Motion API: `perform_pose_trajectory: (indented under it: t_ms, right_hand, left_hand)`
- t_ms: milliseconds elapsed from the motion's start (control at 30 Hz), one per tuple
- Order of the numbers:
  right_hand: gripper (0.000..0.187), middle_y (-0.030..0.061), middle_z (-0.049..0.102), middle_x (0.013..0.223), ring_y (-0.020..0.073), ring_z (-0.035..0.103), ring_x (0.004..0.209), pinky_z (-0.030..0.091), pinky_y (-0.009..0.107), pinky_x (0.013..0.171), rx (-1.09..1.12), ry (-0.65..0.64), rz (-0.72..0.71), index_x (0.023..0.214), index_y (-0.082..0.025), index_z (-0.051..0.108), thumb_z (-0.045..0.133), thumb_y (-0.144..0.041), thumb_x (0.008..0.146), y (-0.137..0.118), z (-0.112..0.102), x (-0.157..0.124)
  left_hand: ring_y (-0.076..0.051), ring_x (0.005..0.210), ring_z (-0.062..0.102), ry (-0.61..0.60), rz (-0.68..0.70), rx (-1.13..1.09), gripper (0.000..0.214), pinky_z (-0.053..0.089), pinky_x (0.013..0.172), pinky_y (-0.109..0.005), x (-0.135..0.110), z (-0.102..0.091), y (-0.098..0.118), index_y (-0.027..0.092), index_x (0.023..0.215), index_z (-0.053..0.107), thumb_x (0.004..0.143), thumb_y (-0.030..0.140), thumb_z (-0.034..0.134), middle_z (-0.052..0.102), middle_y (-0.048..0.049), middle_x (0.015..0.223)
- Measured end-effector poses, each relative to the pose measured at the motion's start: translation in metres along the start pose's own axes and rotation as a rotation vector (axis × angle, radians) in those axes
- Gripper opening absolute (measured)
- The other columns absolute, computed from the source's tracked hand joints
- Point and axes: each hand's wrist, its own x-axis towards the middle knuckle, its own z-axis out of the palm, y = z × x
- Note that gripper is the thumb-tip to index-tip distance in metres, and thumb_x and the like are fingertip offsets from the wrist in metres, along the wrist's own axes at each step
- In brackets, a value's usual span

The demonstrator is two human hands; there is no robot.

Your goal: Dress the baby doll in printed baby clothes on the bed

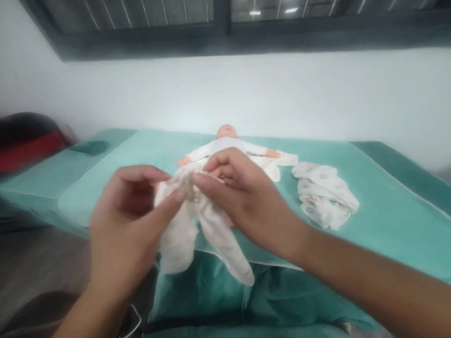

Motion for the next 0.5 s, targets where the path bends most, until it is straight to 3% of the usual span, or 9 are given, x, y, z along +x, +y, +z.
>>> perform_pose_trajectory:
  t_ms: [133, 200, 267, 333, 433, 467, 500]
  right_hand:
    - [0.038, 0.001, 0.063, 0.093, 0.0182, 0.063, 0.079, 0.052, 0.029, 0.057, 0.103, -0.085, -0.034, 0.112, -0.029, 0.053, 0.072, -0.045, 0.084, -0.001, 0.015, 0.0]
    - [0.038, 0.0015, 0.061, 0.094, 0.0189, 0.063, 0.08, 0.052, 0.029, 0.057, 0.106, -0.072, -0.026, 0.113, -0.029, 0.053, 0.072, -0.043, 0.083, 0.0, 0.018, 0.001]
    - [0.033, 0.0017, 0.061, 0.092, 0.019, 0.063, 0.078, 0.053, 0.03, 0.057, 0.127, -0.052, -0.016, 0.112, -0.029, 0.054, 0.068, -0.042, 0.086, 0.001, 0.017, 0.004]
    - [0.031, 0.0016, 0.06, 0.091, 0.0193, 0.064, 0.078, 0.054, 0.031, 0.059, 0.174, -0.013, -0.013, 0.113, -0.029, 0.053, 0.065, -0.041, 0.087, 0.003, 0.015, 0.013]
    - [0.031, 0.0012, 0.062, 0.095, 0.0197, 0.065, 0.082, 0.055, 0.032, 0.065, 0.249, 0.105, -0.005, 0.115, -0.029, 0.051, 0.062, -0.04, 0.088, 0.016, 0.009, 0.033]
    - [0.029, 0.0009, 0.062, 0.098, 0.0195, 0.064, 0.085, 0.055, 0.032, 0.067, 0.265, 0.151, -0.003, 0.114, -0.029, 0.051, 0.062, -0.04, 0.088, 0.025, 0.008, 0.038]
    - [0.027, 0.0004, 0.062, 0.1, 0.0191, 0.064, 0.087, 0.055, 0.032, 0.07, 0.267, 0.189, 0.01, 0.112, -0.029, 0.052, 0.061, -0.04, 0.089, 0.035, 0.008, 0.041]
  left_hand:
    - [-0.019, 0.095, 0.064, -0.194, 0.095, -0.127, 0.027, 0.056, 0.078, -0.031, -0.004, 0.001, -0.002, 0.025, 0.111, 0.058, 0.086, 0.031, 0.065, 0.064, -0.004, 0.101]
    - [-0.023, 0.114, 0.061, -0.163, 0.131, -0.174, 0.042, 0.056, 0.088, -0.034, -0.005, -0.002, -0.014, 0.028, 0.123, 0.053, 0.084, 0.032, 0.068, 0.061, -0.0069, 0.12]
    - [-0.025, 0.132, 0.049, -0.072, 0.117, -0.209, 0.063, 0.052, 0.099, -0.037, -0.006, -0.002, -0.032, 0.033, 0.135, 0.043, 0.08, 0.031, 0.074, 0.048, -0.0063, 0.144]
    - [-0.027, 0.135, 0.047, -0.139, -0.013, -0.233, 0.076, 0.051, 0.102, -0.038, -0.01, 0.003, -0.052, 0.037, 0.141, 0.035, 0.078, 0.032, 0.077, 0.043, -0.0052, 0.151]
    - [-0.027, 0.115, 0.062, -0.529, -0.266, -0.177, 0.054, 0.055, 0.095, -0.041, -0.025, 0.014, -0.075, 0.03, 0.134, 0.05, 0.084, 0.035, 0.071, 0.062, -0.0064, 0.129]
    - [-0.027, 0.11, 0.064, -0.591, -0.284, -0.116, 0.041, 0.055, 0.094, -0.042, -0.033, 0.016, -0.08, 0.027, 0.127, 0.058, 0.087, 0.034, 0.067, 0.066, -0.0068, 0.121]
    - [-0.028, 0.109, 0.064, -0.564, -0.253, -0.035, 0.032, 0.054, 0.095, -0.043, -0.043, 0.017, -0.084, 0.026, 0.12, 0.063, 0.088, 0.031, 0.064, 0.067, -0.0076, 0.117]
